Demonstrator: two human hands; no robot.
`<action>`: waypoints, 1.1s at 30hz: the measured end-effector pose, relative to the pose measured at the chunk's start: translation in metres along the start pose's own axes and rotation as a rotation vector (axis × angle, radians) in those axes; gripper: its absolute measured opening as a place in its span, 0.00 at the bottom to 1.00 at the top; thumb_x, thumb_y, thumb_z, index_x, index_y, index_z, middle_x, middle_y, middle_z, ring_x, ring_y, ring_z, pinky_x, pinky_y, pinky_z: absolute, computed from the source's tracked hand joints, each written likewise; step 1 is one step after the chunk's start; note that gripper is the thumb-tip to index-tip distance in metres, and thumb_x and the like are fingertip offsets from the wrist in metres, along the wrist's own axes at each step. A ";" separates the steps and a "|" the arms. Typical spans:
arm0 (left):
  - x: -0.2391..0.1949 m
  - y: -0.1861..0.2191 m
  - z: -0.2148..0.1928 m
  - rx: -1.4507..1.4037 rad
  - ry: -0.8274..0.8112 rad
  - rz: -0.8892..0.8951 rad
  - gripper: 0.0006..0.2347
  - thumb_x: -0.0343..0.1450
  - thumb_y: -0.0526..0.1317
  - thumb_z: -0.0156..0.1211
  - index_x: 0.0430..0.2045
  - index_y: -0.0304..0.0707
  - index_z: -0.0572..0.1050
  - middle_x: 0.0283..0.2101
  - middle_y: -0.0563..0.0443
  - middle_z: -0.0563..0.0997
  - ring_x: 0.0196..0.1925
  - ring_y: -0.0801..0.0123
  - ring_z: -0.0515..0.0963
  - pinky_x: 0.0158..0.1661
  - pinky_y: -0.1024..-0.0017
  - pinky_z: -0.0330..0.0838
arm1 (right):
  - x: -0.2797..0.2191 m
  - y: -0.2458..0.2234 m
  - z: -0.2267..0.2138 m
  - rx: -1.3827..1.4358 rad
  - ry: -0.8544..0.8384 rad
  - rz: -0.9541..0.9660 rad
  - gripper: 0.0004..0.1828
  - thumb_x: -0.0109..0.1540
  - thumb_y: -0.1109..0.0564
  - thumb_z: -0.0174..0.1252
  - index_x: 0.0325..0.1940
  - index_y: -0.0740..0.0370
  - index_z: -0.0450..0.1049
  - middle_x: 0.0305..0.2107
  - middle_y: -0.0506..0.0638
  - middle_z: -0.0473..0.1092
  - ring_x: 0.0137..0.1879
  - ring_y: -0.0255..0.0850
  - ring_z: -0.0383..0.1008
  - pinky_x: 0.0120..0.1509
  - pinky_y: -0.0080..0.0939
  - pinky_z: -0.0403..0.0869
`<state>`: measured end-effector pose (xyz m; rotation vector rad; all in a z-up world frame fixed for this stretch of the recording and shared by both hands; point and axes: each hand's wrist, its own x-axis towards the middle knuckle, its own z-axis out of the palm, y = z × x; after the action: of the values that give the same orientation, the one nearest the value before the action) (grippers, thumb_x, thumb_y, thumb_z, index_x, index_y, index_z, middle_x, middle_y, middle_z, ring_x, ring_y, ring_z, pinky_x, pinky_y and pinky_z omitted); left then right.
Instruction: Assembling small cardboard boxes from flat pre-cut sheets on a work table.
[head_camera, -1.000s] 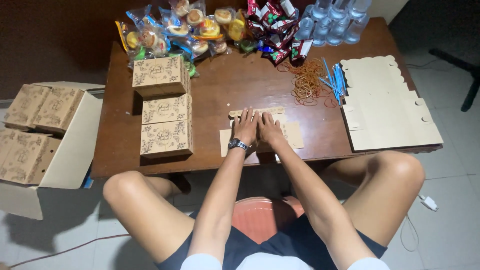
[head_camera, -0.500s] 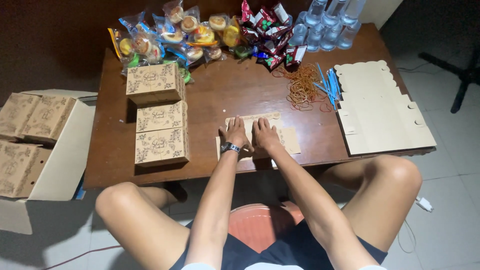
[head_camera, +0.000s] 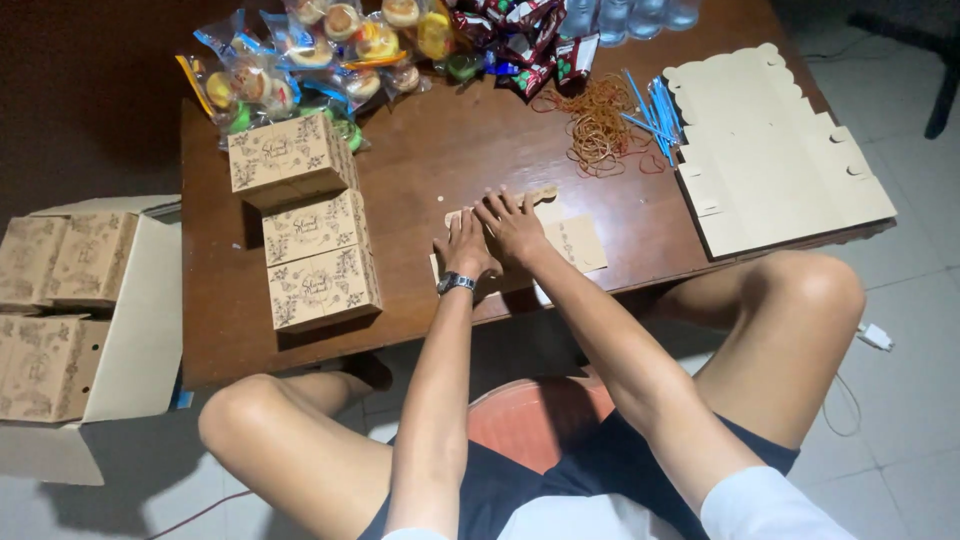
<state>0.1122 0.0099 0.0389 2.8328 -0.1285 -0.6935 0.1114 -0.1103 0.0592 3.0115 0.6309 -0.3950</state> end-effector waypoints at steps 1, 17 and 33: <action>0.002 0.000 0.003 -0.001 -0.001 -0.001 0.52 0.54 0.50 0.76 0.73 0.39 0.48 0.79 0.49 0.45 0.80 0.59 0.42 0.65 0.26 0.51 | -0.001 -0.002 -0.002 0.000 -0.001 -0.001 0.39 0.68 0.46 0.51 0.81 0.46 0.42 0.77 0.55 0.41 0.82 0.56 0.38 0.77 0.72 0.45; 0.008 0.003 0.008 0.059 -0.012 -0.048 0.53 0.52 0.56 0.74 0.73 0.43 0.50 0.79 0.54 0.45 0.80 0.62 0.40 0.64 0.25 0.51 | 0.011 0.005 0.004 -0.007 -0.124 -0.205 0.66 0.48 0.56 0.72 0.80 0.61 0.35 0.77 0.57 0.46 0.82 0.51 0.43 0.80 0.63 0.48; 0.016 -0.006 0.014 0.000 -0.033 -0.027 0.59 0.50 0.60 0.74 0.74 0.44 0.42 0.80 0.53 0.41 0.80 0.64 0.38 0.67 0.29 0.48 | 0.012 0.018 0.014 0.131 -0.109 -0.104 0.63 0.51 0.48 0.67 0.81 0.58 0.34 0.76 0.52 0.50 0.82 0.47 0.46 0.81 0.63 0.49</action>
<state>0.1197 0.0106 0.0186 2.8290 -0.0966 -0.7467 0.1262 -0.1234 0.0423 3.0607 0.7836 -0.6240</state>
